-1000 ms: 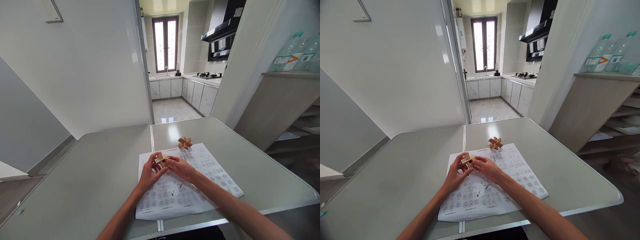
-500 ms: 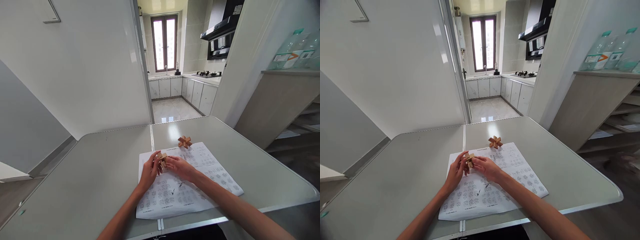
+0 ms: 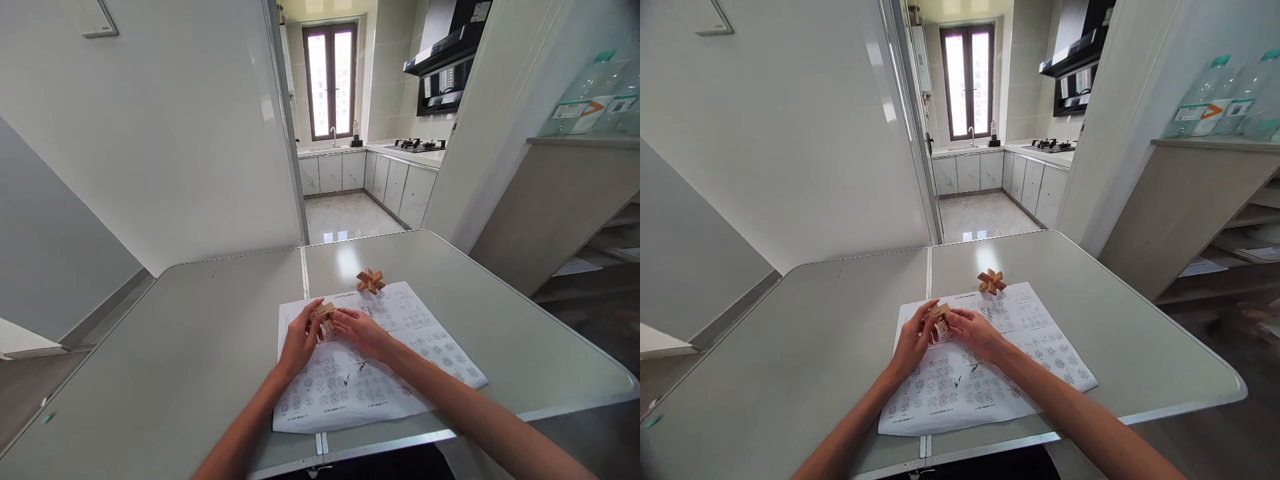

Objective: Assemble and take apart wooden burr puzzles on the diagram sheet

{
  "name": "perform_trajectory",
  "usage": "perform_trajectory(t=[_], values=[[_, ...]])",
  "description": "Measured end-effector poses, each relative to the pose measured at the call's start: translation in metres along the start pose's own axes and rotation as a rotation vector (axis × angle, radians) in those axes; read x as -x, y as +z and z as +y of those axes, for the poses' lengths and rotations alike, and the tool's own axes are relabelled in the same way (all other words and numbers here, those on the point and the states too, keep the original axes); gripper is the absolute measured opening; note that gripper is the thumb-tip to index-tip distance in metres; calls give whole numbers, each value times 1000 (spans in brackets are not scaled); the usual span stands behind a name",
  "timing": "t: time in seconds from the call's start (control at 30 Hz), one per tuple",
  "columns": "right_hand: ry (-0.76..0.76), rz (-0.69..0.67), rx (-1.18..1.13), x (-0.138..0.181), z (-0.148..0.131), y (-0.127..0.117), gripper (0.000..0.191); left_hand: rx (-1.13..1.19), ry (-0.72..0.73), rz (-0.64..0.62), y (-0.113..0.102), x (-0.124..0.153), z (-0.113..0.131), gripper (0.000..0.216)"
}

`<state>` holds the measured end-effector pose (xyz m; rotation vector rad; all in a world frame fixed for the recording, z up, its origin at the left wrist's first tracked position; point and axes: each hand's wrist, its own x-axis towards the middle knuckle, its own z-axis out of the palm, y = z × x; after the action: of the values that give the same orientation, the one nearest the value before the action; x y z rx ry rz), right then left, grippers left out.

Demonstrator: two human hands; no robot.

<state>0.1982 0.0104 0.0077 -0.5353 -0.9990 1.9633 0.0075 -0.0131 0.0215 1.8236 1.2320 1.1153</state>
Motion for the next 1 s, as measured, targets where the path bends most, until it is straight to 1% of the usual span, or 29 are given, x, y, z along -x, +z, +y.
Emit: perform_trajectory(t=[0.07,0.13,0.2,0.27,0.33,0.43,0.57,0.6,0.7,0.87,0.93,1.0], values=[[-12,22,13,0,0,1,35,-15,9,8,0,1,-1,42],[-23,75,57,1,0,1,37,-21,14,16,1,1,-2,40],[-38,147,154,3,0,2,42,-47,19,15,1,2,-2,39],[-63,179,263,5,0,4,45,-81,24,1,1,3,0,37],[-81,160,321,8,-1,6,44,-99,33,-20,1,4,2,37],[-61,131,276,9,-3,9,42,-128,74,-39,0,6,7,41],[-20,101,169,7,-4,9,42,-219,130,-57,0,6,9,67],[-17,94,162,7,-3,9,42,-240,138,-55,0,6,8,69],[-35,85,209,7,-3,8,41,-267,155,-42,-1,5,6,64],[-70,65,375,10,-5,11,38,-227,164,-73,-2,5,4,61],[-97,89,386,10,-5,12,40,-212,162,-51,-2,4,3,62],[-131,114,351,8,-4,12,44,-185,155,-18,-2,3,3,63]])
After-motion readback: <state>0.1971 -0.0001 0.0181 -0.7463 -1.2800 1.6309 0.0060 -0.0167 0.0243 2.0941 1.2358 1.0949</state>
